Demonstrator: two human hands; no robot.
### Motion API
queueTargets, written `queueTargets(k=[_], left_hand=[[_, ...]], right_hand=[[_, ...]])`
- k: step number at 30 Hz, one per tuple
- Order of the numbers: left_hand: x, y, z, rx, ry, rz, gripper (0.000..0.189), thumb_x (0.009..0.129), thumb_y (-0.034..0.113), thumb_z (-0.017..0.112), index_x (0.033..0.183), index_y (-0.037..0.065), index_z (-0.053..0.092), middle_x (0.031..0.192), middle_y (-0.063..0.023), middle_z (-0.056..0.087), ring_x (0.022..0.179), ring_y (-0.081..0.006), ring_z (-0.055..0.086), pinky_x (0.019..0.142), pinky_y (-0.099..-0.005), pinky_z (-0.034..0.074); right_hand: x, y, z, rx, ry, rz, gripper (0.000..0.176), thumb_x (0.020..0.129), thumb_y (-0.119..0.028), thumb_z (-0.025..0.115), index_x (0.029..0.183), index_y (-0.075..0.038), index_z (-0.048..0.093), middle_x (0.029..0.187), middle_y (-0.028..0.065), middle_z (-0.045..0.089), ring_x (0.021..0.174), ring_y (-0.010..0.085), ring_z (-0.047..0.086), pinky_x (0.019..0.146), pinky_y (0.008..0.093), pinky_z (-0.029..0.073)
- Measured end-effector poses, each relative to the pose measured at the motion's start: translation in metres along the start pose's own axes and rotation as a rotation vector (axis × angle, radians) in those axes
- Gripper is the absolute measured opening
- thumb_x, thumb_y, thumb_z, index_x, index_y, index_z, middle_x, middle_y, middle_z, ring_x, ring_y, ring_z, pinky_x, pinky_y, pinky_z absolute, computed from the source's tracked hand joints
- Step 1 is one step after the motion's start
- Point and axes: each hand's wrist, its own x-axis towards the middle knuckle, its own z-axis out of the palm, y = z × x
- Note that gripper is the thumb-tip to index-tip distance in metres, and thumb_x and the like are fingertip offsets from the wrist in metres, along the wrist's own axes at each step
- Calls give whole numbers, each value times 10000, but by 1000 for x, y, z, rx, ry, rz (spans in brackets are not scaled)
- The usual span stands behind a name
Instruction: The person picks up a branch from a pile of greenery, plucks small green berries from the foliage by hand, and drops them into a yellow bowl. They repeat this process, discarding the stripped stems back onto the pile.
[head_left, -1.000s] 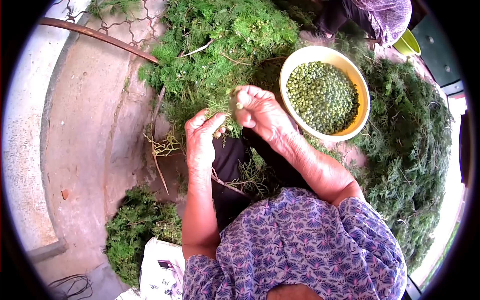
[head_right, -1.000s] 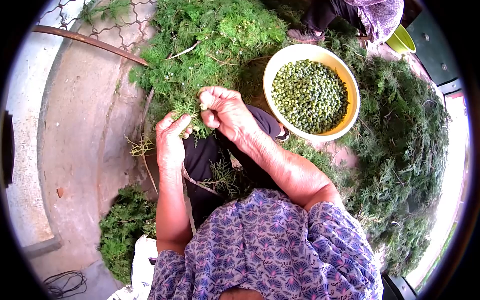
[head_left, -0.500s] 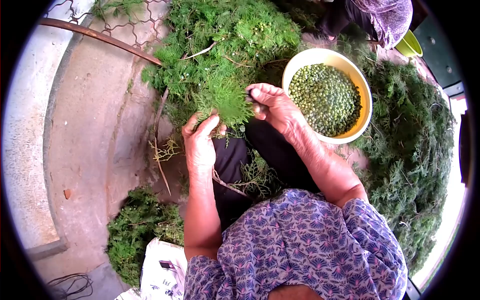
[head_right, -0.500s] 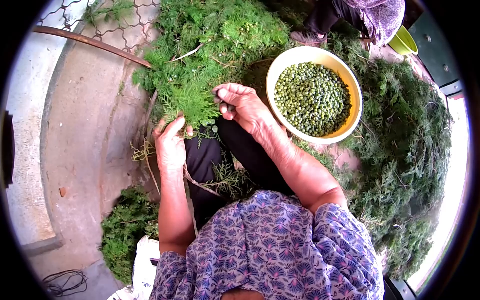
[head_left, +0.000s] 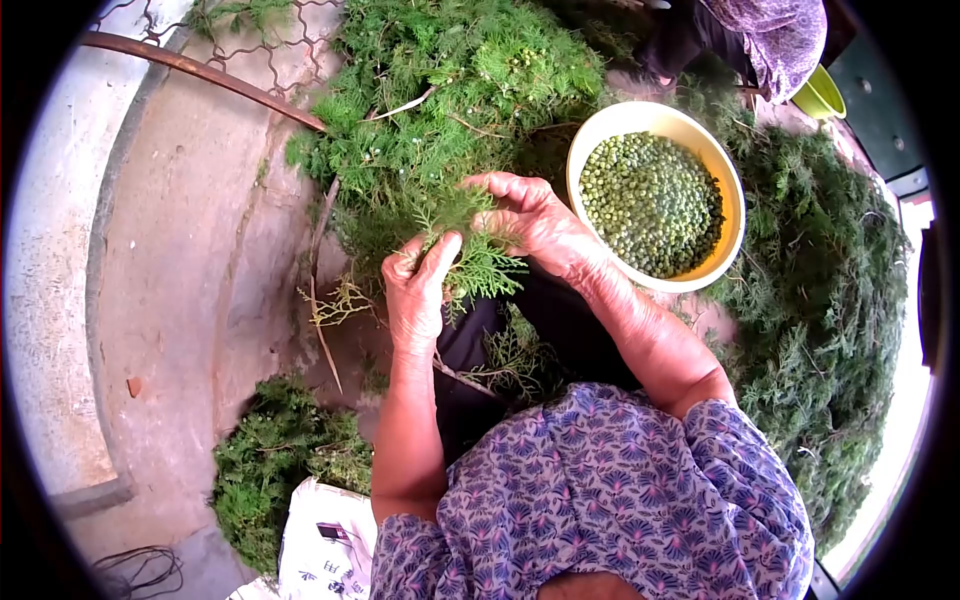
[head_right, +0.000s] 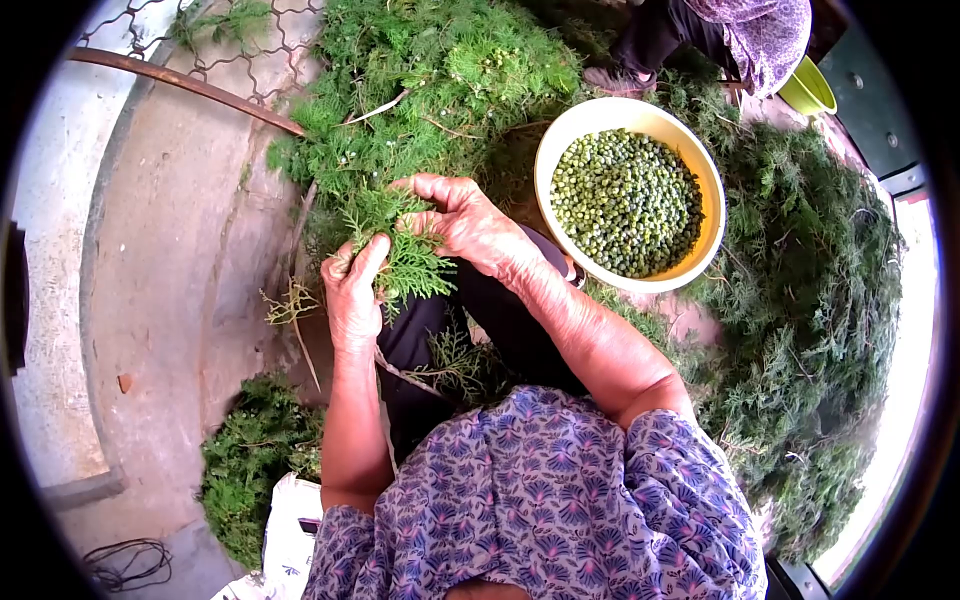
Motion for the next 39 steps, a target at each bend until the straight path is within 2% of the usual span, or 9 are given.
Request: queueTargets(k=[8,11,14,16,20,23,28,36,39], left_hand=[[-2,2,2,60,-55,-41,194,772,189,675,868,21,661,723,33,582,638,-48,483,601,-209,379],[-3,-6,-1,40,-16,-20,201,772,191,677,877,19,663,723,41,569,598,-51,469,531,-182,350],[-2,4,-8,-74,122,-245,367,745,253,719,1009,70,542,924,-14,555,728,-107,540,567,-198,409],[6,10,21,-213,576,-204,364,750,261,720,991,81,515,923,-16,553,749,-95,525,487,-190,390],[16,-3,13,-381,405,-111,182,802,242,672,806,91,571,752,13,571,565,-58,484,439,-181,334],[15,2,22,-334,381,-36,174,815,209,658,717,96,569,667,27,552,509,-60,457,427,-187,319],[12,-12,22,-364,329,65,183,802,130,664,903,9,571,786,-12,566,628,-79,509,512,-243,427],[12,4,30,-484,442,-77,111,791,44,654,813,7,552,727,-28,571,545,-103,517,447,-239,416],[9,-9,28,-433,448,-30,211,793,65,658,919,-26,515,743,-46,570,538,-110,519,441,-244,425]], right_hand=[[5,5,2,-111,27,59,146,809,-111,629,940,-48,622,722,-28,601,501,1,402,434,158,299],[10,13,1,165,239,87,89,811,-115,629,858,-44,604,607,-25,529,444,44,371,401,202,289],[23,10,-30,442,433,-84,117,828,-100,596,914,-36,549,696,33,554,498,103,460,429,223,352],[15,1,-33,481,392,-26,119,843,-94,563,950,-63,520,845,66,559,587,115,480,457,208,342],[-11,14,-24,501,99,-87,114,844,-139,581,792,-42,553,657,49,537,453,107,430,382,206,300],[-24,16,13,22,178,-69,157,804,-177,648,829,-29,603,646,9,558,443,57,442,383,183,313],[-12,33,37,-212,196,-131,264,746,-183,718,819,7,550,588,18,542,463,60,477,411,214,391],[-11,33,33,472,21,190,123,786,-78,663,780,8,575,608,53,554,450,63,451,367,191,321],[-13,37,42,301,127,138,155,783,-99,673,796,3,557,589,40,530,442,65,443,358,190,306]])
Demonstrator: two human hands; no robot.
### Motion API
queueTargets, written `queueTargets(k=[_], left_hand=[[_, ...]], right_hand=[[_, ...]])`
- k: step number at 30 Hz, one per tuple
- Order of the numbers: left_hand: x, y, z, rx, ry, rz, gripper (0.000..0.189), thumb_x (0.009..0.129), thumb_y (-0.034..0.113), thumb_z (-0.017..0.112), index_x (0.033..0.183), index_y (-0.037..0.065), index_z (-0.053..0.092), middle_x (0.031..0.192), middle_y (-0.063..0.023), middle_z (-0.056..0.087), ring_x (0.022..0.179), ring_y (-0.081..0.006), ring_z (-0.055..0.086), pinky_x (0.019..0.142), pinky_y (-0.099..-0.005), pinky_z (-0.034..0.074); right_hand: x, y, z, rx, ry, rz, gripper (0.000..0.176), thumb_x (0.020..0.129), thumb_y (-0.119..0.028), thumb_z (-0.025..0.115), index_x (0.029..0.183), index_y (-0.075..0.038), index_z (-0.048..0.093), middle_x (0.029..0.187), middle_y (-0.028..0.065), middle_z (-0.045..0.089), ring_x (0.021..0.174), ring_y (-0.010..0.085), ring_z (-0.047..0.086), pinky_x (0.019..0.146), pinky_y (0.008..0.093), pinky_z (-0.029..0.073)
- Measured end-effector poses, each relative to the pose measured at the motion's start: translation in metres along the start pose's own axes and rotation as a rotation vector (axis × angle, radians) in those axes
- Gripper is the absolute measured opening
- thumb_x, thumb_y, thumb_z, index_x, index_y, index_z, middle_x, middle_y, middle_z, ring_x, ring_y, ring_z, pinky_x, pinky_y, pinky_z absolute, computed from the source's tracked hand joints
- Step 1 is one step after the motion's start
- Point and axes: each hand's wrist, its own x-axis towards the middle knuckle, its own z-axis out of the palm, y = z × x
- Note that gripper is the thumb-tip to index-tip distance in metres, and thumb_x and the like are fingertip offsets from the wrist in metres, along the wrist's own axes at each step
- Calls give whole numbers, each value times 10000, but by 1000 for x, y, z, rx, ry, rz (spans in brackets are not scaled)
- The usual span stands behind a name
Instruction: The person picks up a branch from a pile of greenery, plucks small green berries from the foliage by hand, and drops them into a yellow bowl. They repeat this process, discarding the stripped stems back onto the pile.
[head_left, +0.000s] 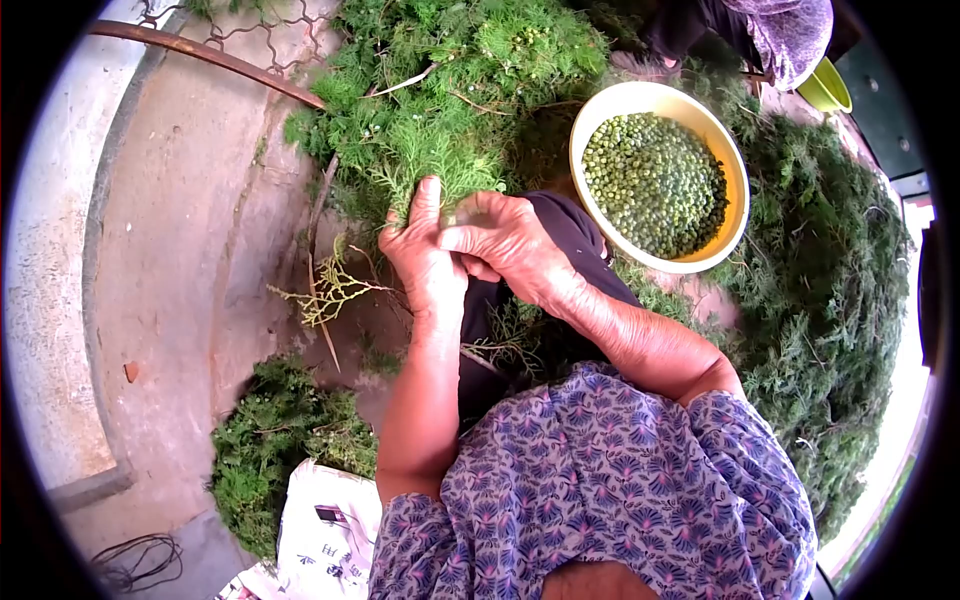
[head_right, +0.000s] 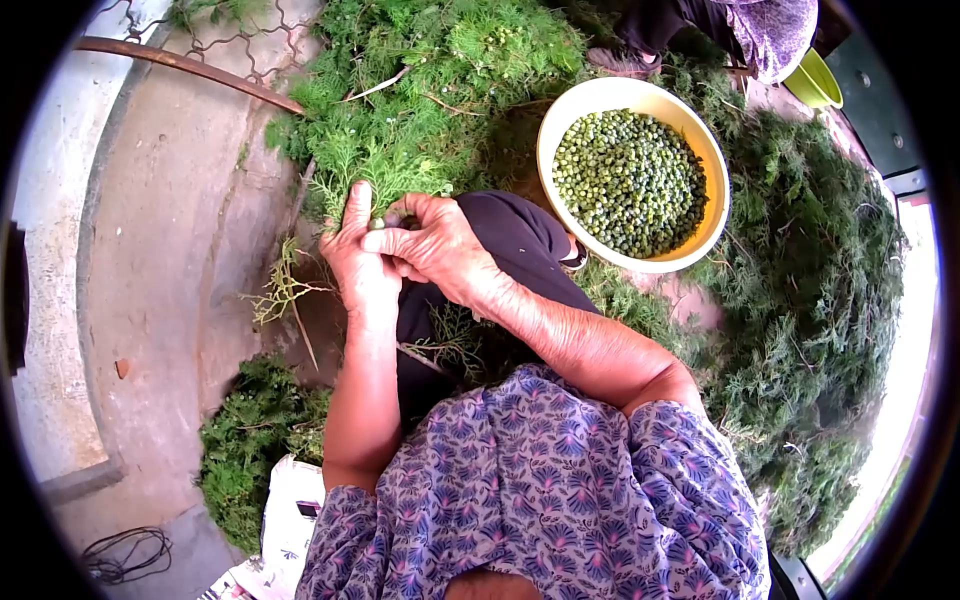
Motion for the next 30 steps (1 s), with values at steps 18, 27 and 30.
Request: queueTargets(k=[18,27,30], left_hand=[[11,2,-10,-107,-67,-135,268,794,238,672,932,40,558,772,-4,547,580,-94,470,518,-242,403],[21,29,-21,-275,-122,-172,277,837,212,601,1016,37,481,773,-78,546,664,-161,483,629,-287,417],[28,39,-26,-254,-195,-75,275,823,154,606,1043,14,519,867,-89,585,712,-167,518,639,-289,444]], right_hand=[[-6,-37,-39,242,-95,28,118,821,-72,568,924,-16,559,761,68,569,578,119,508,478,192,382],[-34,-100,-194,102,682,-557,328,849,-133,552,1098,56,451,1166,215,347,974,258,481,785,370,541],[-47,-106,-242,286,869,-626,426,809,-140,588,1137,61,404,1219,228,289,1172,342,322,884,464,487]])
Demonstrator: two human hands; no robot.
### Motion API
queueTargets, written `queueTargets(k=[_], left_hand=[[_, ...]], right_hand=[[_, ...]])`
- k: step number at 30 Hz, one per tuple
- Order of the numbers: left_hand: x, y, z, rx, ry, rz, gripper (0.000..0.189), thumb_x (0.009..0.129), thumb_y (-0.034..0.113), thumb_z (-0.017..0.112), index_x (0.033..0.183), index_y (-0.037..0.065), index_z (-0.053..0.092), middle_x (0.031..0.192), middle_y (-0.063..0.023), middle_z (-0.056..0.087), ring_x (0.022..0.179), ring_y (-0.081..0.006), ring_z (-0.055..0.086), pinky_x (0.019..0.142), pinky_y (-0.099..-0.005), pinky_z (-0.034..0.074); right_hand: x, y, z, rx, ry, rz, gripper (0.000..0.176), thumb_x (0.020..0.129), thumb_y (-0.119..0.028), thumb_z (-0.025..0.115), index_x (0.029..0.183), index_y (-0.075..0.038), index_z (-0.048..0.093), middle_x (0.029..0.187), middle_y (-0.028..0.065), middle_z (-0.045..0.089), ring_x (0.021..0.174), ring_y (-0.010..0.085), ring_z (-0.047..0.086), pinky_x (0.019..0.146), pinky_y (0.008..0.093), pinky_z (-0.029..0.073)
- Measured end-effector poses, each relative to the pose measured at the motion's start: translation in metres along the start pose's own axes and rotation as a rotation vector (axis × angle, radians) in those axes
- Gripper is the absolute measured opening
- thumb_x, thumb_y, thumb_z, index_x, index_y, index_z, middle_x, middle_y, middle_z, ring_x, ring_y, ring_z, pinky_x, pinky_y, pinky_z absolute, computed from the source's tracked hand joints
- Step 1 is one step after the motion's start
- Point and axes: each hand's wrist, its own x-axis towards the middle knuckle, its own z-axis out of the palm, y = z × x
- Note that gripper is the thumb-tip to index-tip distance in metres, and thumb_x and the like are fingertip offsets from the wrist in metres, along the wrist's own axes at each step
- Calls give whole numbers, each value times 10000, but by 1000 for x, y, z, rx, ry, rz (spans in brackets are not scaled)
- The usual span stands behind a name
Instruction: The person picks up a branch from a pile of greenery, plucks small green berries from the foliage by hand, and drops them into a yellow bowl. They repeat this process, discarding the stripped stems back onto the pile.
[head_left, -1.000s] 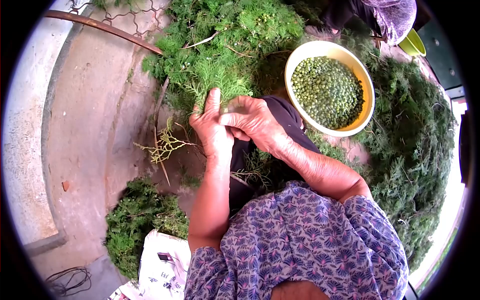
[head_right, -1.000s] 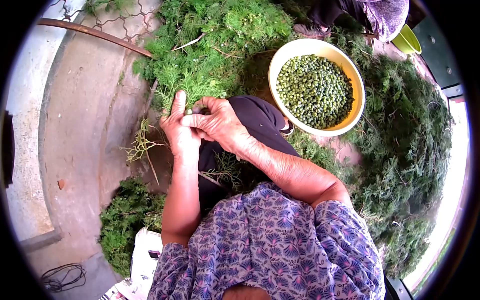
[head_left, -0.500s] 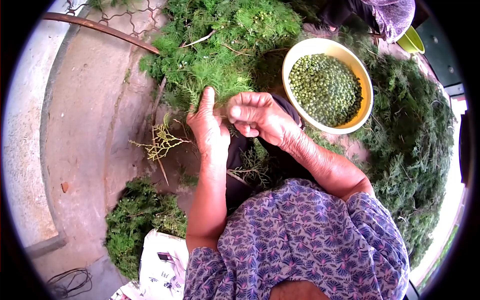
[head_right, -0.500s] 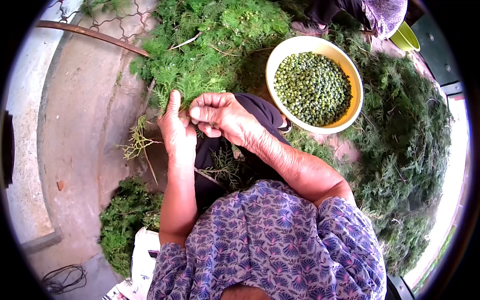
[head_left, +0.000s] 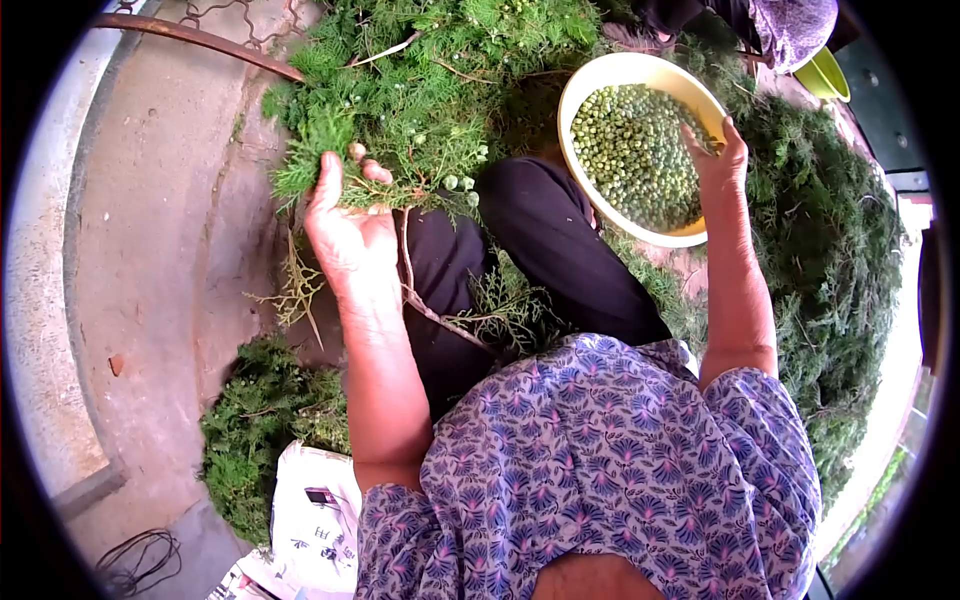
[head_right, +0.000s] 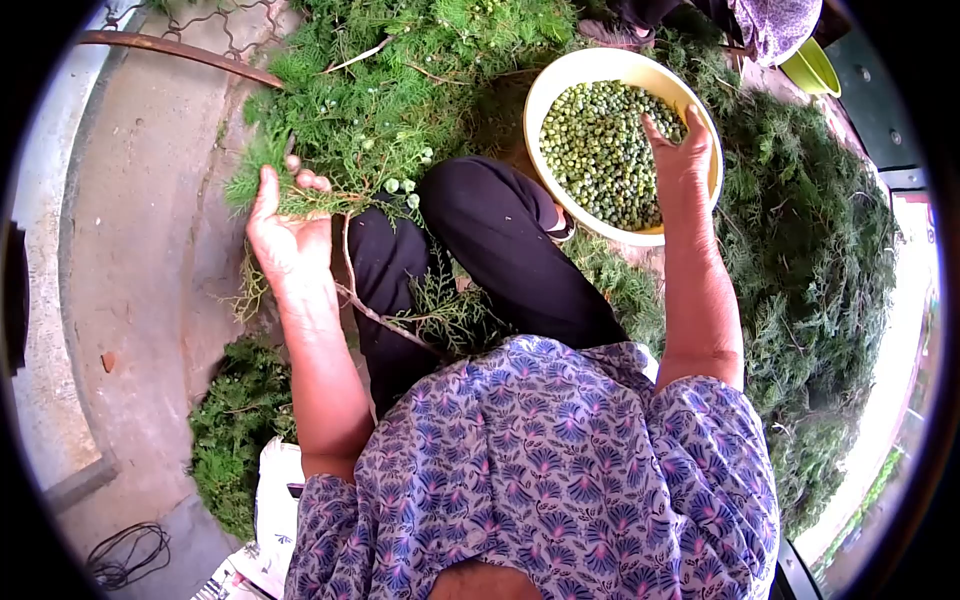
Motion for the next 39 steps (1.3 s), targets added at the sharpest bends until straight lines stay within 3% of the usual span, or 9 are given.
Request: queueTargets(k=[5,7,14,16,21,24,28,32,39], left_hand=[[-2,14,3,299,63,227,259,823,65,574,1079,38,547,906,-88,609,805,-187,591,688,-291,490],[-11,24,1,398,-20,280,231,814,46,586,1045,52,590,861,-56,627,634,-88,523,553,-215,428],[-41,13,-6,1883,-243,405,116,737,179,696,835,118,688,741,-53,638,580,-131,570,545,-294,446],[-36,2,-15,2001,-493,708,84,669,127,700,711,86,640,718,-51,562,735,-218,560,689,-361,425],[-29,-9,-18,1902,-428,685,208,642,8,624,838,66,587,833,-63,563,849,-265,551,735,-374,421],[-31,-7,-7,1792,-192,332,122,714,101,649,807,70,577,804,-106,622,794,-320,605,682,-394,455],[-24,-8,-8,1892,-290,499,173,725,239,677,715,91,587,649,-93,610,680,-297,582,693,-400,429],[-23,-10,9,1975,-496,508,327,678,19,595,995,95,574,1082,-79,547,1022,-272,508,871,-368,387],[3,-41,-1,1838,-582,442,377,765,197,613,1133,143,549,1171,-90,523,1021,-312,511,836,-430,409]], right_hand=[[36,13,-57,75,-29,-1,492,898,-139,430,1341,-8,260,1325,157,308,1219,325,311,957,473,417],[-5,16,-20,-545,-248,-123,335,906,-99,423,1206,41,373,1090,150,475,945,264,487,826,355,489],[-103,61,83,-834,-673,95,202,856,-107,549,1037,-68,629,904,73,651,824,147,611,788,264,486],[-128,89,104,-1085,-1130,-454,160,776,-80,620,922,-20,638,881,104,651,828,198,623,771,278,482],[-147,125,124,-1314,-1297,-760,358,674,-232,708,969,-51,616,918,123,629,908,300,588,784,380,470],[-141,135,132,-1314,-1346,-620,331,667,-174,694,957,-36,613,894,127,627,875,312,594,760,380,474],[-136,136,131,-1260,-1399,-499,276,674,-82,651,936,-8,608,846,159,621,804,316,611,715,354,488],[-135,121,129,-1106,-1284,-370,219,702,-29,613,919,0,607,788,134,623,745,209,620,686,297,483],[-124,103,127,-838,-1046,175,170,762,20,557,925,13,606,715,30,592,633,94,550,618,236,466]])
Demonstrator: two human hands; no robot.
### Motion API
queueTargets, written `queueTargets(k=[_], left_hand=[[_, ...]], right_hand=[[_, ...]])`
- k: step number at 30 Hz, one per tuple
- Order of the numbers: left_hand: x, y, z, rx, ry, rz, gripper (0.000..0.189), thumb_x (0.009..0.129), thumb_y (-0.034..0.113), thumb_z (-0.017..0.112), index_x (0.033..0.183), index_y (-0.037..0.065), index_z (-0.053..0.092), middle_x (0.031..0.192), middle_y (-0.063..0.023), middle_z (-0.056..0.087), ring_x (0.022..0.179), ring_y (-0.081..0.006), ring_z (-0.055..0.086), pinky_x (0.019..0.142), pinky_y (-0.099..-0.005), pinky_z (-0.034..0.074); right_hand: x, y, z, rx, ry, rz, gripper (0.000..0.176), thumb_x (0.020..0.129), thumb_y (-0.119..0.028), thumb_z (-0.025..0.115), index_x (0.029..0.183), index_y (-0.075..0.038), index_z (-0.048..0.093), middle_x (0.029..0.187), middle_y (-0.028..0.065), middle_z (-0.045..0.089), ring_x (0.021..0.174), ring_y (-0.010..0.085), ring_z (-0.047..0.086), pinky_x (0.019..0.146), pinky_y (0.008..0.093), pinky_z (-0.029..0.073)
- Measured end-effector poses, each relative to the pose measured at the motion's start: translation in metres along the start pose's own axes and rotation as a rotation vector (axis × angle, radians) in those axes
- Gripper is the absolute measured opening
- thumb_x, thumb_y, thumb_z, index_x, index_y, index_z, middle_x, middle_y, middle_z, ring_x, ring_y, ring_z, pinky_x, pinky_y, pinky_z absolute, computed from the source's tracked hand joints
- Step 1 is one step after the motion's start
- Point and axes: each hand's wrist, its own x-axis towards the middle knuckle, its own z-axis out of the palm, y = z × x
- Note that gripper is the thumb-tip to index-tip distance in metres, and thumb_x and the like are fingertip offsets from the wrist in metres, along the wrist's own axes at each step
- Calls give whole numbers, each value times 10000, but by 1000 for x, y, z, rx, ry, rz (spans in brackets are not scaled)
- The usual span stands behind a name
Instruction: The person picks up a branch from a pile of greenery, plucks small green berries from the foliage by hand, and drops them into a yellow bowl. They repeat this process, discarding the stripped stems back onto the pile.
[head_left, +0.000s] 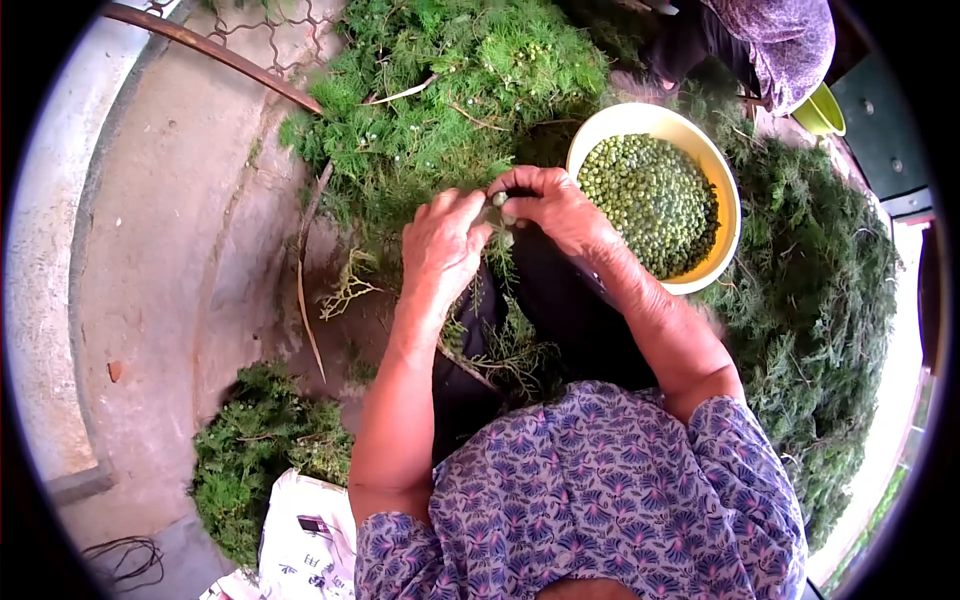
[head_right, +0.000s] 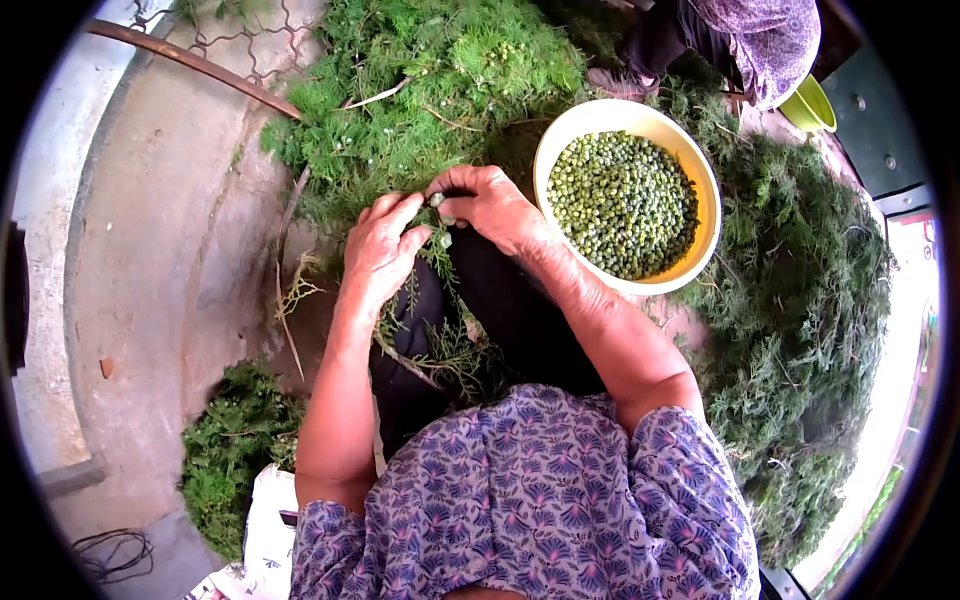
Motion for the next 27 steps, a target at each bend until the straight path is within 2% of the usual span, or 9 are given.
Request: queueTargets(k=[2,4,5,8,16,20,22,23,27], left_hand=[[5,-1,6,-10,47,51,362,770,176,611,1124,128,548,1149,-91,538,1004,-308,523,824,-413,421],[12,-2,5,-108,-117,82,310,785,151,592,1091,119,562,1022,-90,588,958,-303,538,804,-412,425],[12,-1,7,-189,-5,141,233,784,177,605,1009,117,607,872,-70,607,871,-277,555,754,-392,424],[12,3,3,-56,17,166,186,764,247,633,911,134,651,790,-50,607,788,-252,556,712,-385,401],[15,19,2,97,-24,126,151,759,298,632,839,178,680,704,-32,599,756,-237,548,699,-374,369],[12,26,0,178,-12,133,98,734,224,644,798,157,675,809,-16,601,843,-223,531,756,-395,371],[9,23,8,155,68,162,90,714,197,650,771,128,664,864,-9,597,874,-225,519,778,-404,370],[8,23,9,118,61,130,95,713,195,653,764,116,661,868,-10,599,879,-227,517,790,-406,367],[3,15,25,41,136,107,128,712,206,662,785,100,659,894,-20,603,913,-236,503,865,-409,344]], right_hand=[[-2,1,-4,197,-78,26,161,780,29,544,929,3,601,712,27,589,615,80,539,593,214,457],[-7,-5,-7,189,-79,54,154,799,22,549,946,3,588,740,24,589,635,84,543,590,209,457],[-8,-5,-8,246,-63,49,155,802,16,557,955,0,583,771,25,590,656,86,548,592,210,458],[-11,4,-16,453,-97,79,175,811,-10,576,986,-13,569,854,26,590,727,90,555,612,220,462],[-23,-6,-9,300,-6,74,228,829,-106,583,1047,-52,549,898,-3,569,800,70,501,728,227,431],[-23,-4,-11,72,4,58,248,816,-74,563,1058,-26,547,921,22,578,925,104,504,844,246,403],[-24,-3,-12,-39,-36,29,250,810,-73,565,1056,-27,547,878,16,575,841,87,511,770,232,425],[-26,-15,-13,-106,-56,51,233,813,-72,566,1043,-33,553,814,-1,570,722,64,503,662,207,431],[-25,-8,-9,-7,-49,61,195,814,-74,577,1005,-37,568,737,-26,551,608,36,465,550,190,409]])
